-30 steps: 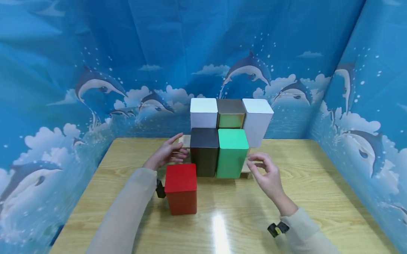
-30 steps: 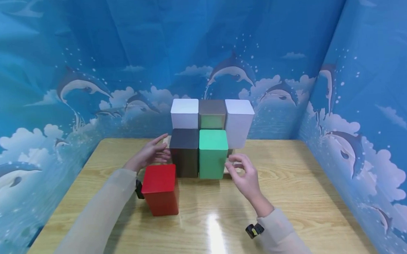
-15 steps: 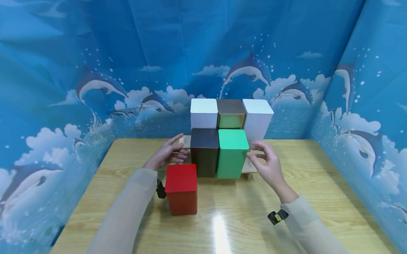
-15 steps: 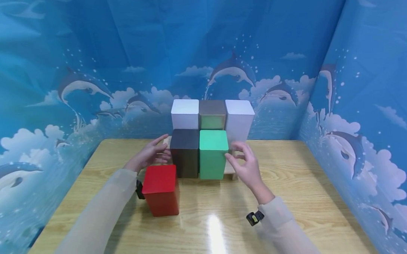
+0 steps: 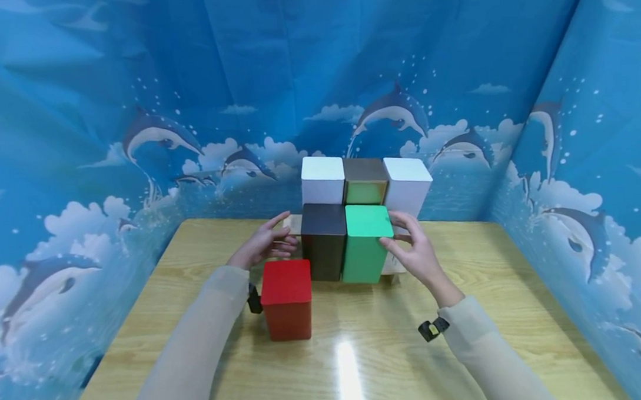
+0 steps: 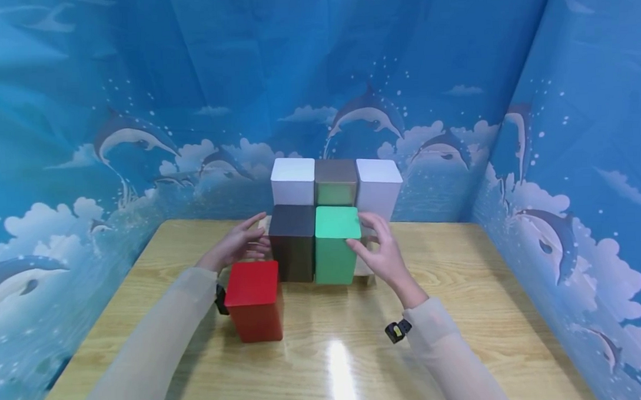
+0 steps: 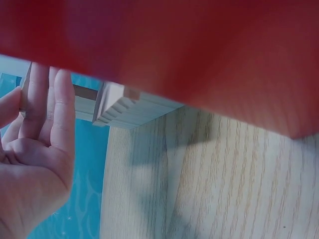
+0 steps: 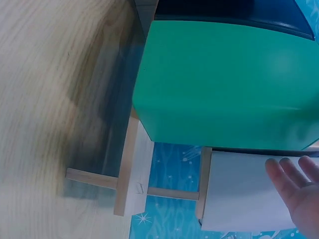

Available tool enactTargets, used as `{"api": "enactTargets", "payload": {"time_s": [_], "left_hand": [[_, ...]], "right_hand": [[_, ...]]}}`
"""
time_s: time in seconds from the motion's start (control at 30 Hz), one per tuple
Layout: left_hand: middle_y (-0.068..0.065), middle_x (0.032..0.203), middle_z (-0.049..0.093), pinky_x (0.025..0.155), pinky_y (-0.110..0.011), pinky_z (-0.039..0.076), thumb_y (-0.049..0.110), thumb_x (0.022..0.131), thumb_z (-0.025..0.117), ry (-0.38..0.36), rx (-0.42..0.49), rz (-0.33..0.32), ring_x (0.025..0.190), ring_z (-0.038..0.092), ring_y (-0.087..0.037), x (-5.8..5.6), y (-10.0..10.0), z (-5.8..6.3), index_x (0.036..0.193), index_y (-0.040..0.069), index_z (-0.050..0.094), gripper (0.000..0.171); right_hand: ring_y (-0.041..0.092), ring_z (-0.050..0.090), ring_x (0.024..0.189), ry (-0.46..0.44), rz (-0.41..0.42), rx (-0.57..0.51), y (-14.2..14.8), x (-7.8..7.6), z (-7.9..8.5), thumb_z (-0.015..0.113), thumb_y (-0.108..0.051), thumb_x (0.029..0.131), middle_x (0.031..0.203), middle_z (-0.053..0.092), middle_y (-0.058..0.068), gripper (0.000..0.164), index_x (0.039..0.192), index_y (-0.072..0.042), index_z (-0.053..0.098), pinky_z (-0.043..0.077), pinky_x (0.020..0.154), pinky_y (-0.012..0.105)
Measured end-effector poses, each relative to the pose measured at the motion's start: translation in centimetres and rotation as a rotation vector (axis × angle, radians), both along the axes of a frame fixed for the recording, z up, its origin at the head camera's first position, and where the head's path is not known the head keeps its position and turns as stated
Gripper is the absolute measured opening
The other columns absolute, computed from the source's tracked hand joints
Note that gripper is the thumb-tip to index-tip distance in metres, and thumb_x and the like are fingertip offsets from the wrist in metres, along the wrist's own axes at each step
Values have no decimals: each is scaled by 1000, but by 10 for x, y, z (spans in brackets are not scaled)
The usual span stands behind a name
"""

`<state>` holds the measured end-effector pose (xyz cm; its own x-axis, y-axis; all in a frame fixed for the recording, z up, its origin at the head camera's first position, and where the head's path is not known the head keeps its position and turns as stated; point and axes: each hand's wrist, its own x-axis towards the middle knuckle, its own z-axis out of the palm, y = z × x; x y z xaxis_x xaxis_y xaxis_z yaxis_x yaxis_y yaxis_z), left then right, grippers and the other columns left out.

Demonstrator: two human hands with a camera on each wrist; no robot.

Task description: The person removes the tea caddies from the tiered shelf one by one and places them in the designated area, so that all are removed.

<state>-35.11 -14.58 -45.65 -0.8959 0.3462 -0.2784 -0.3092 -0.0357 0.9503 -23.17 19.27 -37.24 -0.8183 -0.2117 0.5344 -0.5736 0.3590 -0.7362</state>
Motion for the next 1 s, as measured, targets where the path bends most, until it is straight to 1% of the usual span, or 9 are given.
{"api": "enactTargets", "payload": {"time_s": [0.17,0.23,0.47,0.63,0.67,0.73,0.9,0.97,1.0], "left_hand": [[-18,100,66,73,-44,54,27,95,54,-9,17,10,82,67,-29,0,1,-2,143,36,33,53],[-17,99,66,73,-43,55,26,95,54,-3,25,8,81,68,-28,0,1,-2,143,36,33,53],[-15,97,67,75,-44,54,25,97,51,11,24,-12,82,67,-27,2,2,-1,146,34,28,55],[-14,96,67,78,-46,53,26,97,50,18,28,-32,83,67,-26,2,1,-1,147,34,26,56],[-13,96,67,79,-46,52,25,97,50,16,32,-38,83,67,-26,2,0,0,147,33,25,56],[-13,95,67,81,-47,51,24,98,49,14,37,-56,84,67,-26,4,0,5,148,32,23,57],[-14,97,67,79,-47,52,24,97,49,21,22,-34,85,67,-27,4,1,4,147,32,25,56],[-15,97,66,78,-46,53,25,97,50,23,14,-15,85,67,-27,2,1,-1,146,33,27,55],[-15,97,66,78,-46,53,25,97,50,24,10,-16,85,67,-27,2,1,-2,146,33,26,56]], "right_hand": [[39,43,118,-17,16,7,-1,-5,-1,63,3,85,136,36,27,51,132,9,42,47,90,46],[38,43,119,-27,17,7,-1,-7,-1,63,3,85,137,35,27,51,131,9,42,46,90,46],[37,39,123,-65,21,26,0,-8,-4,63,-1,86,141,30,25,50,132,6,44,43,92,50],[38,35,126,-78,39,0,1,-6,-5,63,2,85,144,26,25,49,130,7,45,40,93,53],[38,34,126,-76,45,-7,1,-6,-5,63,3,84,144,26,25,48,129,8,45,40,94,53],[38,33,127,-69,57,-14,2,-5,-6,63,4,84,144,25,25,48,127,8,46,39,94,52],[39,32,129,-48,87,-17,3,-1,-7,65,7,82,145,25,27,47,125,9,46,38,95,54],[40,31,129,-42,97,-18,3,1,-7,65,8,81,145,24,27,47,124,10,46,37,95,57],[40,32,129,-38,99,-15,3,2,-8,66,8,80,145,24,27,47,123,10,46,36,96,58]]}}
